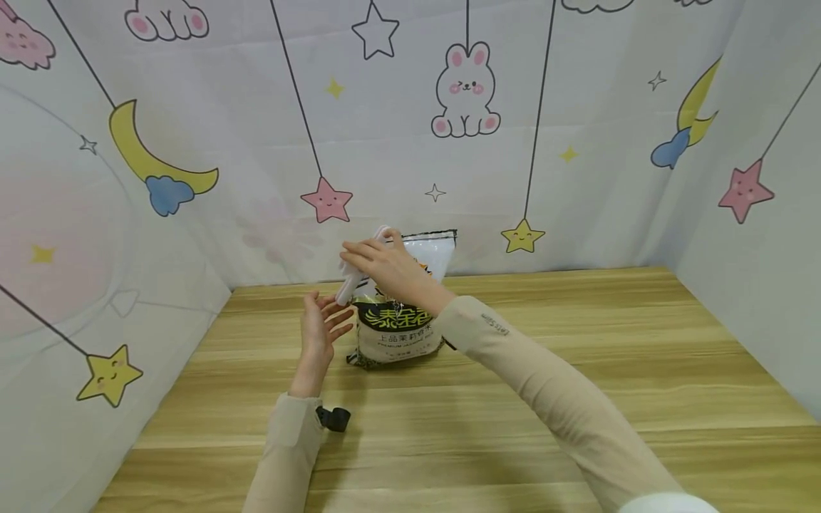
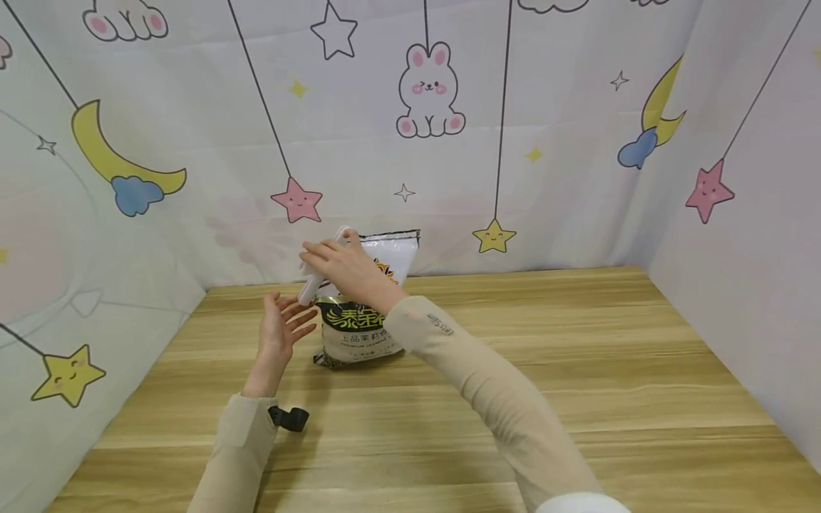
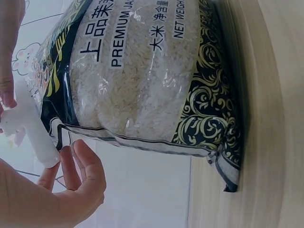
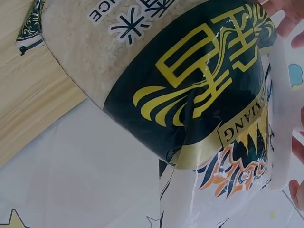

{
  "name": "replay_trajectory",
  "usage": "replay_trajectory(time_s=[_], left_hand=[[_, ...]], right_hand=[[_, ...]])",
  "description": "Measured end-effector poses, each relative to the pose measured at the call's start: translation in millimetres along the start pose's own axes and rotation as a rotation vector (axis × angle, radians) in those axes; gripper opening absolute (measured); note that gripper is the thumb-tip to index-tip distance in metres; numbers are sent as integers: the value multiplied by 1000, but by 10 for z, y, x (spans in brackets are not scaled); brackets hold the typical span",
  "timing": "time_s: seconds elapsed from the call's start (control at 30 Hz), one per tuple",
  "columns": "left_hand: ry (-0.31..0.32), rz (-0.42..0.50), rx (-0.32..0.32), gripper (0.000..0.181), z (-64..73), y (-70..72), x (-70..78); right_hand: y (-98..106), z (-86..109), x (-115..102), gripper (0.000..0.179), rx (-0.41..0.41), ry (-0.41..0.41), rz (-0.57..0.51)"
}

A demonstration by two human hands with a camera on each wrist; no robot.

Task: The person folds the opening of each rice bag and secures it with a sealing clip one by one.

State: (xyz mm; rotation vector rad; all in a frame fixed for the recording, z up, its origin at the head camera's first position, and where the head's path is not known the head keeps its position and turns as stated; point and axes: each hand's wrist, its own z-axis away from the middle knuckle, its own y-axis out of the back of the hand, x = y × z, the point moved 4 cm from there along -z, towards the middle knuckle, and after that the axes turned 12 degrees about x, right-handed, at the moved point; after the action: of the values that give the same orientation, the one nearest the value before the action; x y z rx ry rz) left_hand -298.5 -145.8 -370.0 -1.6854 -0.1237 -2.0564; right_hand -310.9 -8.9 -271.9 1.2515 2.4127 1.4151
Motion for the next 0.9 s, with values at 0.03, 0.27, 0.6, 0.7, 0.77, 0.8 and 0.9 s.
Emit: replay_trajectory(time_s=[0.03,0.27,0.6,0.7,0.77,0.8,0.9], left_hand=[[-5,-2,3,35,1,-2,4],[-55,-40,11,41,17,-8,36],[-82,-82,0,37,43,7,52],[-90,-88,-11,38,40,16,54],[-100,-86,-17,38,43,20,61],[-104,-86,-18,38,42,25,63],[-123,-96,-26,38,46,37,71]], right_hand=[[4,6,12,56,10,-8,-9],[20,34,92,39,85,-52,-60],[11,133,174,36,195,-82,-64],[24,154,185,36,230,-96,-82],[27,155,196,36,233,-117,-106],[32,154,199,36,231,-126,-106],[45,149,212,37,215,-154,-105]])
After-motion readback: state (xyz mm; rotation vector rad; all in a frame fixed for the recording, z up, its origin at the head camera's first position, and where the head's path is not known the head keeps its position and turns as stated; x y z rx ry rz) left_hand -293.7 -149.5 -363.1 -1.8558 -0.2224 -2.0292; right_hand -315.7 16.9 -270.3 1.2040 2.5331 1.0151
